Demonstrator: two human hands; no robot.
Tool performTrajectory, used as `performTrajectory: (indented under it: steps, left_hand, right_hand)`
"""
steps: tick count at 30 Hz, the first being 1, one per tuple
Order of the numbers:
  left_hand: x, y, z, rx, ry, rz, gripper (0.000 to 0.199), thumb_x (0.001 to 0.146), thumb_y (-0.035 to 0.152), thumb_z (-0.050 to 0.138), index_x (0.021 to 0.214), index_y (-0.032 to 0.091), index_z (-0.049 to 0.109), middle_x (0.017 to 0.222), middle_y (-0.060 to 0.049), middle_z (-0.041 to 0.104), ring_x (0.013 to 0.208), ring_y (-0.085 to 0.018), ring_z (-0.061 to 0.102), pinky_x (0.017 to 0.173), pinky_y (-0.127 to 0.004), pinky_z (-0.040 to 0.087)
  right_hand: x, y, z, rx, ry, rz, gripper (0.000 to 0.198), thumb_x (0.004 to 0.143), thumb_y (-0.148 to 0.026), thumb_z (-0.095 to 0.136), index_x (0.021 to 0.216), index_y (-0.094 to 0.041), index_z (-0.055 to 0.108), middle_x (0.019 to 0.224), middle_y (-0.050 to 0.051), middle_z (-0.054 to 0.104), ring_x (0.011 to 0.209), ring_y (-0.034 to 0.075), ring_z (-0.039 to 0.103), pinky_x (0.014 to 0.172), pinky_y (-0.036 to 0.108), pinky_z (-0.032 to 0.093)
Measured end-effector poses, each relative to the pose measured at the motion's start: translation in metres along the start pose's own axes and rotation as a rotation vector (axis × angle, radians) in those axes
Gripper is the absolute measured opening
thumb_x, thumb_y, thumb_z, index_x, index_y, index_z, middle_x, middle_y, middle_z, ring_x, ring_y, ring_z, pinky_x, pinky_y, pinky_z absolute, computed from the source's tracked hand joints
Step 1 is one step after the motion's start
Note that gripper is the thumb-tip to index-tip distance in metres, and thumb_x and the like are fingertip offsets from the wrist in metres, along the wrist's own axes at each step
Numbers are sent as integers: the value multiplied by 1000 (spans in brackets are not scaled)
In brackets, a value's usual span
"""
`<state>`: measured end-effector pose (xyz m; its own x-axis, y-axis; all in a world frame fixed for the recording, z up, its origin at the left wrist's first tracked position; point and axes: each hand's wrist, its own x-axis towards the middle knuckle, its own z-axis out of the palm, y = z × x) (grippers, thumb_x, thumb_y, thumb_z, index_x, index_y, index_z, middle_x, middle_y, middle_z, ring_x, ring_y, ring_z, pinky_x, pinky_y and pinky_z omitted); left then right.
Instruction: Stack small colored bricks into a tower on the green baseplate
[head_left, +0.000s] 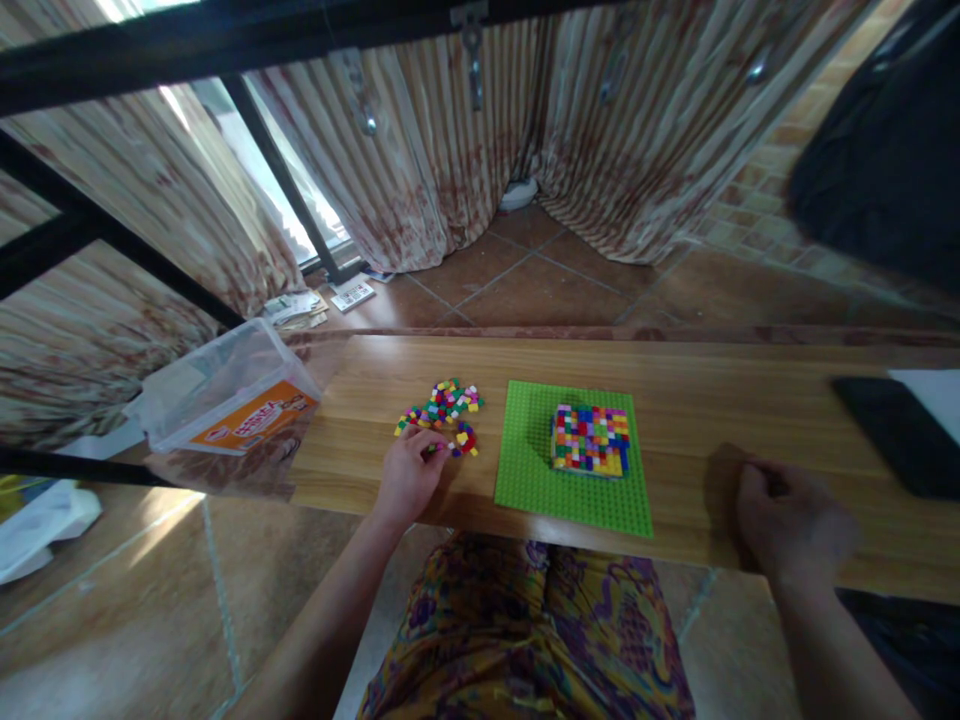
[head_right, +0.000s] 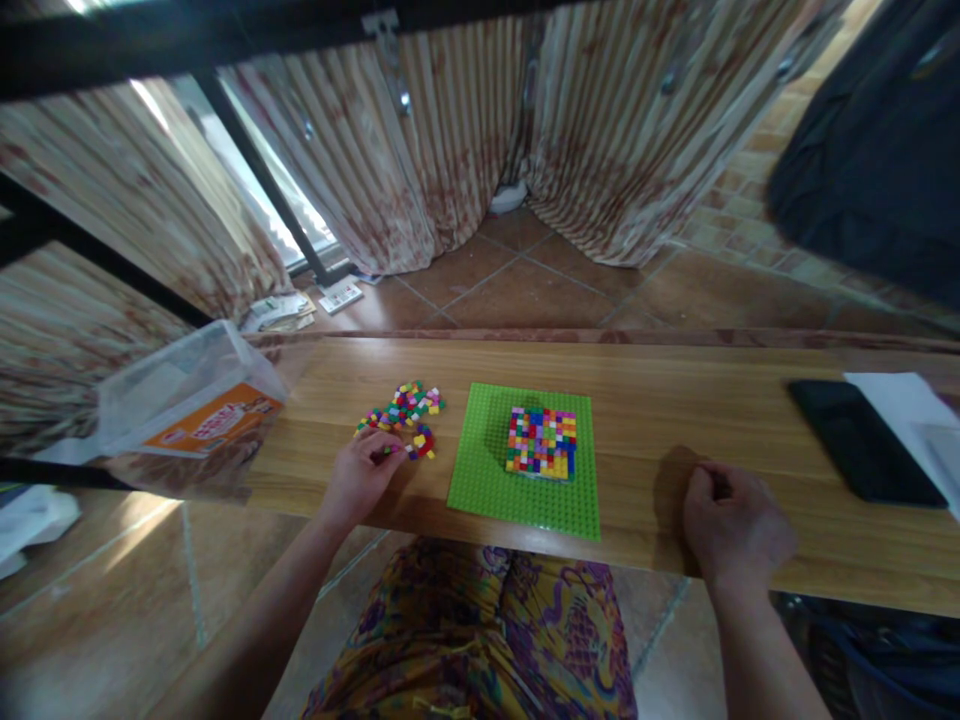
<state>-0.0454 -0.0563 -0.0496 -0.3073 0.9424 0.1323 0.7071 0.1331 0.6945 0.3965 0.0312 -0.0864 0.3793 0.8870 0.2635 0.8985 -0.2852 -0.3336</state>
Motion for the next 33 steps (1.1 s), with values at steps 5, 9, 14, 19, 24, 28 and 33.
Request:
performTrajectory:
  steps: [5, 9, 14, 19, 24, 28, 33]
  left_hand:
    - [-1, 5, -1, -128, 7, -72, 10, 85, 29, 70, 82, 22, 76, 82, -2, 75, 75, -17, 67, 75, -28, 52]
    - [0, 5, 1, -259, 5, -152, 15, 83, 33, 71, 89, 21, 78, 82, -1, 77, 75, -18, 68, 74, -29, 52]
    - [3, 1, 5, -505, 0, -249, 28, 73, 36, 78, 96, 19, 76, 88, -3, 78, 82, -19, 71, 80, -32, 56]
    - [4, 7, 6, -737, -39, -353, 40, 69, 50, 81, 91, 18, 71, 86, -4, 78, 78, -20, 73, 76, -34, 60]
    - [3, 13, 5, -678, -41, -359, 39, 69, 55, 79, 79, 18, 69, 75, -2, 74, 62, -16, 69, 61, -28, 57]
    - [3, 13, 5, -631, -34, -404, 43, 68, 58, 78, 81, 18, 70, 71, -2, 73, 57, -15, 66, 54, -26, 53]
    - [4, 13, 2, -584, -72, -433, 47, 66, 59, 79, 87, 18, 71, 71, -2, 73, 58, -15, 67, 56, -25, 53]
  right_hand:
    - [-1, -2, -1, -18, 1, 16, 47, 93, -47, 48, 107, -14, 79, 99, 15, 75, 80, 26, 61, 69, 36, 36]
    - [0, -2, -1, -25, 1, 20, 44, 94, -45, 49, 106, -16, 79, 95, 13, 73, 78, 24, 59, 69, 35, 35]
    - [0, -1, 0, -24, -7, 28, 43, 93, -44, 49, 107, -16, 79, 96, 12, 73, 76, 23, 58, 69, 35, 35]
    - [0, -2, 0, -27, -10, 35, 43, 93, -44, 49, 106, -16, 79, 94, 12, 73, 76, 23, 57, 69, 35, 35]
    - [0, -2, 0, -11, 3, 29, 42, 92, -44, 49, 106, -17, 78, 95, 12, 73, 76, 22, 58, 68, 35, 35]
    - [0, -2, 0, -11, 4, 32, 41, 91, -44, 50, 105, -17, 78, 95, 12, 74, 76, 23, 58, 68, 35, 36]
    - [0, -4, -1, 4, 2, 44, 40, 91, -43, 50, 104, -18, 78, 96, 12, 74, 79, 24, 59, 68, 36, 36]
